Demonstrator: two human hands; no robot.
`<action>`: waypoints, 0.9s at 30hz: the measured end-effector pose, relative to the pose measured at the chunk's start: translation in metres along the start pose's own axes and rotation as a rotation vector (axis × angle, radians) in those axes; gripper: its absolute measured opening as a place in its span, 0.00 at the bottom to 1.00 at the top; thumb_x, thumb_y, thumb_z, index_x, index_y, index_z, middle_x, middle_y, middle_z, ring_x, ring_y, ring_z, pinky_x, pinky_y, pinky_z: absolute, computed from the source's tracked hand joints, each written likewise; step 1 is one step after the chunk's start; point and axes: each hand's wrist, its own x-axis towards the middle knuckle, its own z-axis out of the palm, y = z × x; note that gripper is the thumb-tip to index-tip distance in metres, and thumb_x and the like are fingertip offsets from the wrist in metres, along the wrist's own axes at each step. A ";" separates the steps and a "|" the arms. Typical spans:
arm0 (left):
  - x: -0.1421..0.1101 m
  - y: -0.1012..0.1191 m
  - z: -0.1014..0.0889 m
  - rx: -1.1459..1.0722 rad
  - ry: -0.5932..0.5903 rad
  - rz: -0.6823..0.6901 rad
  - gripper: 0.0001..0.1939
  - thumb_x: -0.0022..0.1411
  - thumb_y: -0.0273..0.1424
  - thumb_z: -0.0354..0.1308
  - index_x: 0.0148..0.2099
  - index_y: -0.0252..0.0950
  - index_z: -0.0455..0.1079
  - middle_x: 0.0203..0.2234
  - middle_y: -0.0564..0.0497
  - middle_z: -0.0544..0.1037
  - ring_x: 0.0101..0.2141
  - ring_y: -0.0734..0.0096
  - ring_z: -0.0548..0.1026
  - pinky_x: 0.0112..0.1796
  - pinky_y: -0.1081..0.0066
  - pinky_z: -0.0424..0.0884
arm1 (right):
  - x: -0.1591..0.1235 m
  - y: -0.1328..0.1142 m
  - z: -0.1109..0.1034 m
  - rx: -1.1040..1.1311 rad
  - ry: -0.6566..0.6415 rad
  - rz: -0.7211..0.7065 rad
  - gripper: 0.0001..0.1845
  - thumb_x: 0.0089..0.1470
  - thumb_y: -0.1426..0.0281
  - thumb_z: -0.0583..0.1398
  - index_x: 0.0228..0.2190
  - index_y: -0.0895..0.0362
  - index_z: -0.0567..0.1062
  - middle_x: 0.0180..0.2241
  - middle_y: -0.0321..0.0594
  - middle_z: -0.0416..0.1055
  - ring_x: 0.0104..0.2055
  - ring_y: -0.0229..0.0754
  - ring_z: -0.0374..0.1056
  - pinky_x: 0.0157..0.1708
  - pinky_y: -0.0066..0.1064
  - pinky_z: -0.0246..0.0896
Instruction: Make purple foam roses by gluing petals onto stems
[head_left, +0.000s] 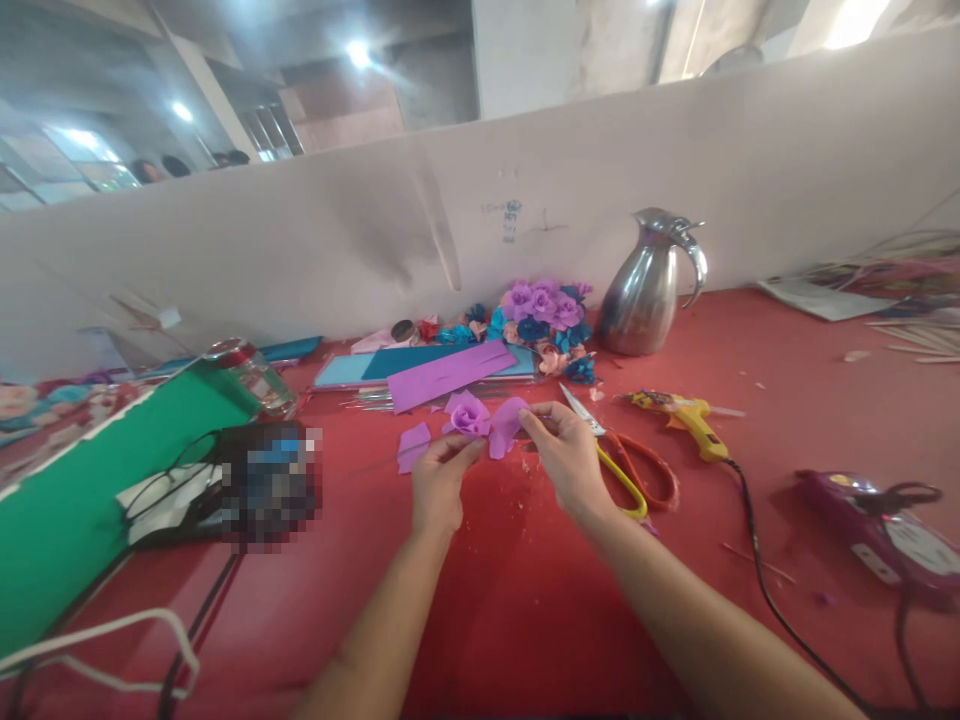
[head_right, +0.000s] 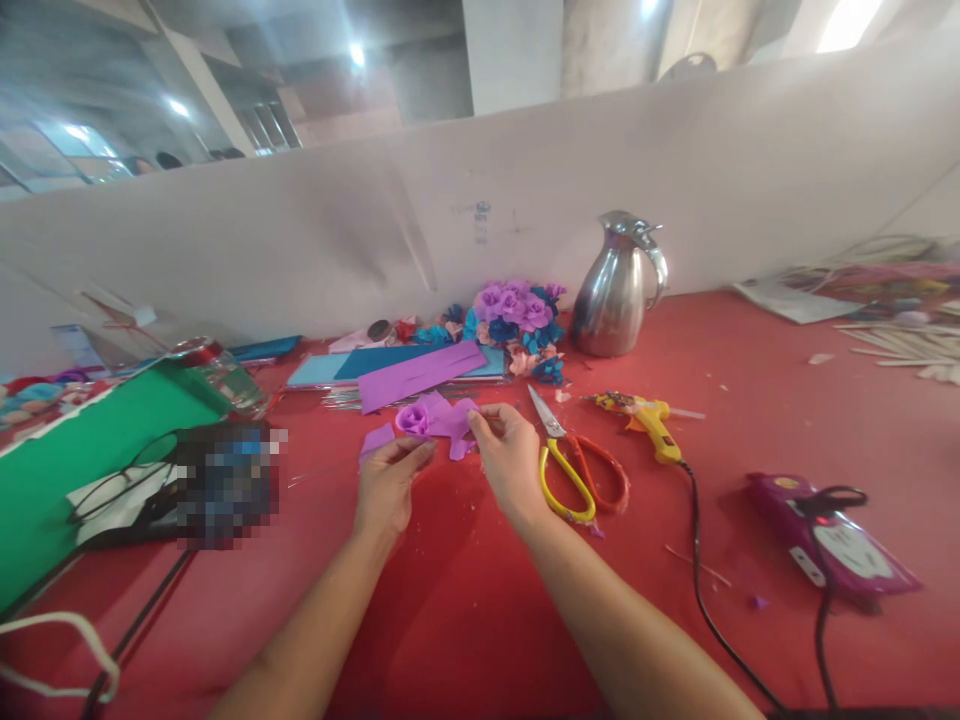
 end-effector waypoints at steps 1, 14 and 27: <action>0.000 -0.001 0.001 0.002 -0.006 0.008 0.09 0.40 0.31 0.70 0.26 0.33 0.77 0.21 0.53 0.76 0.25 0.76 0.71 0.32 0.74 0.68 | 0.000 0.000 0.000 -0.024 0.005 -0.015 0.15 0.49 0.57 0.62 0.29 0.57 0.73 0.26 0.41 0.77 0.30 0.44 0.74 0.29 0.31 0.66; -0.001 -0.005 0.010 0.065 0.069 0.113 0.07 0.40 0.30 0.69 0.26 0.35 0.78 0.21 0.53 0.78 0.26 0.72 0.73 0.33 0.71 0.70 | -0.009 -0.002 0.008 -0.167 0.035 -0.107 0.10 0.53 0.62 0.58 0.28 0.55 0.72 0.29 0.41 0.78 0.32 0.44 0.75 0.34 0.33 0.67; -0.001 -0.009 0.011 0.134 0.083 0.179 0.06 0.42 0.32 0.68 0.26 0.36 0.78 0.20 0.54 0.77 0.25 0.72 0.71 0.30 0.72 0.69 | -0.016 0.000 0.017 -0.119 0.022 -0.143 0.09 0.54 0.63 0.57 0.28 0.54 0.71 0.27 0.39 0.77 0.30 0.43 0.74 0.33 0.31 0.67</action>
